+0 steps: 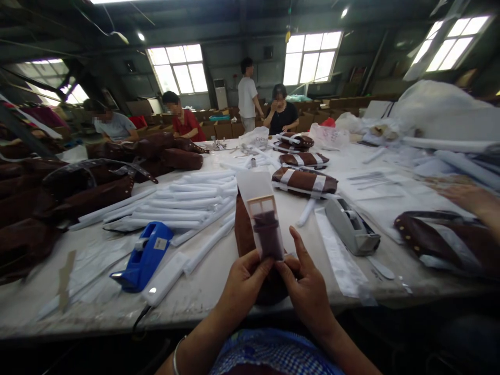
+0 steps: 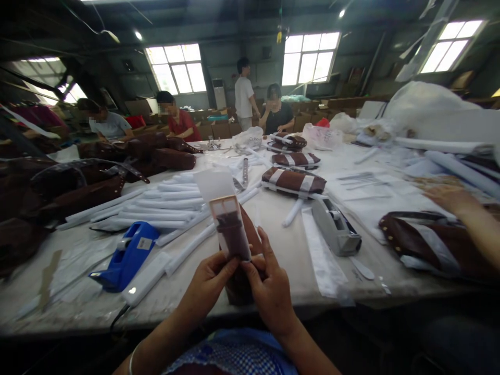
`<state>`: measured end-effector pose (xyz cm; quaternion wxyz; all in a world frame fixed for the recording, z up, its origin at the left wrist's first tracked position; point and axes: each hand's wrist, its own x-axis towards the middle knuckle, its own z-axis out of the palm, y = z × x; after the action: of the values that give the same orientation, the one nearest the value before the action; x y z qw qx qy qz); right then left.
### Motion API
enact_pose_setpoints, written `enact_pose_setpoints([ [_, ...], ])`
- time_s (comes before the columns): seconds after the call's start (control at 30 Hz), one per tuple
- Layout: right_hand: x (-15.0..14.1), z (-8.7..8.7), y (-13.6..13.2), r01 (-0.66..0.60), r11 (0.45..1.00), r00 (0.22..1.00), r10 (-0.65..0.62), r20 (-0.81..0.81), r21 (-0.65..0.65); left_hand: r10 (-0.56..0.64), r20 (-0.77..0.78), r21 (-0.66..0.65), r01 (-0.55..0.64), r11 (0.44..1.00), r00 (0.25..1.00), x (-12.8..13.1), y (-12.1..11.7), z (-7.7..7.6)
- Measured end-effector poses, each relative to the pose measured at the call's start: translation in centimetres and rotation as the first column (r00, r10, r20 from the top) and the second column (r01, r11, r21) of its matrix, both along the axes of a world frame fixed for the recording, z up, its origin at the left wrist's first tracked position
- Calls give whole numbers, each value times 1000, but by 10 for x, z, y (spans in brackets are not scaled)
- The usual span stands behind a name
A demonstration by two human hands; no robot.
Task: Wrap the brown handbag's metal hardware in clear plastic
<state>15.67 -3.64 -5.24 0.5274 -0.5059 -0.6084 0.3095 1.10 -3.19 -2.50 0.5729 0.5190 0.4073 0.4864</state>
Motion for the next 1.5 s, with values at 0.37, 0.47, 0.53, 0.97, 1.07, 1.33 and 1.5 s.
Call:
enact_pose_setpoints([
  [0.37, 14, -15, -7, -58, 998, 994, 56, 89, 18, 161, 241, -44, -156, 987, 957, 6, 26, 8],
  [0.47, 17, -18, -5, 29, 999, 998, -30, 46, 25, 85, 163, -65, -76, 995, 983, 14, 15, 0],
  [0.53, 19, -18, -3, 42, 999, 999, -43, 22, 11, 30, 121, -67, -22, 997, 992, 17, 7, -6],
  [0.97, 31, 5, 8, -360, 925, 929, 342, -143, -123, 49, -170, 94, -34, 995, 984, 4, -30, -35],
  [1.07, 12, -1, 5, -438, 893, 892, 418, -171, -102, 12, -171, 112, 7, 994, 985, 4, -41, -41],
  [1.33, 14, -25, 115, -157, 988, 973, 154, -171, -4, 429, 130, -161, -408, 899, 894, -49, -37, -55],
  [1.5, -10, -48, 228, -197, 922, 977, 155, -150, -333, 604, 192, -369, -514, 775, 773, -104, -17, -73],
])
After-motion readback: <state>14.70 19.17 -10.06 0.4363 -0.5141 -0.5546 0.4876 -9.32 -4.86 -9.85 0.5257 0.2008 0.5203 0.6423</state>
